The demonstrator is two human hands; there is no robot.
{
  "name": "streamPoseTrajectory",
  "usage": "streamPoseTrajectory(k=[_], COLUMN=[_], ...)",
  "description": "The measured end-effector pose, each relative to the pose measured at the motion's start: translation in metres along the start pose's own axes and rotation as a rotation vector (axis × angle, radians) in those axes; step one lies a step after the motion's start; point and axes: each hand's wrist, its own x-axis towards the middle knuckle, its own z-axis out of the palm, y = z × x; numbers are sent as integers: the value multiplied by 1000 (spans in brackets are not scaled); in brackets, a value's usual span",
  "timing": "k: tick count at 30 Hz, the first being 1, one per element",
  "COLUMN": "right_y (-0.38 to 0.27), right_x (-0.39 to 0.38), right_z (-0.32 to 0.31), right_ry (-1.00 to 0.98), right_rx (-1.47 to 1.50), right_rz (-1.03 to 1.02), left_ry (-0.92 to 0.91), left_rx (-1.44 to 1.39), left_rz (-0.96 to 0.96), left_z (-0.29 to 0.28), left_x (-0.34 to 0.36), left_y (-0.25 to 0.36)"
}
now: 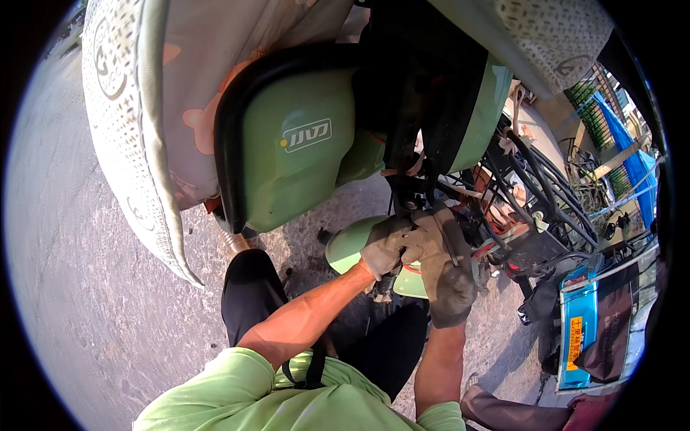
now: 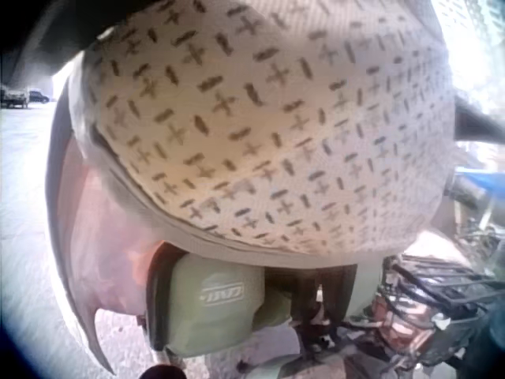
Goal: The person kneels beside a green scooter and uses a wrench to tighten or adjust a bolt on the front fork assembly. They repeatedly reposition the tool and apply force to the fastener throughout the clip.
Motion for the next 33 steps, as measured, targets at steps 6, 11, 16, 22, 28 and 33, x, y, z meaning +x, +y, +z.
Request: streamPoseTrajectory(k=[6, 11, 16, 22, 28, 33], right_y=[6, 8, 29, 54, 71, 68], right_x=[-17, -14, 5, 18, 26, 27], right_z=[-17, -25, -34, -34, -29, -22], right_ry=[60, 285, 384, 593, 750, 759], right_rx=[-4, -399, -328, -256, -618, -621], right_rz=[97, 199, 30, -9, -123, -142], left_ry=[7, 95, 130, 150, 114, 147], left_rx=[-47, -105, -152, -123, -125, -139], left_rz=[-14, -226, -420, -322, -327, -330], left_z=[-12, -16, -12, -12, -13, -12], left_x=[3, 7, 0, 2, 8, 5], left_y=[29, 43, 37, 29, 29, 24])
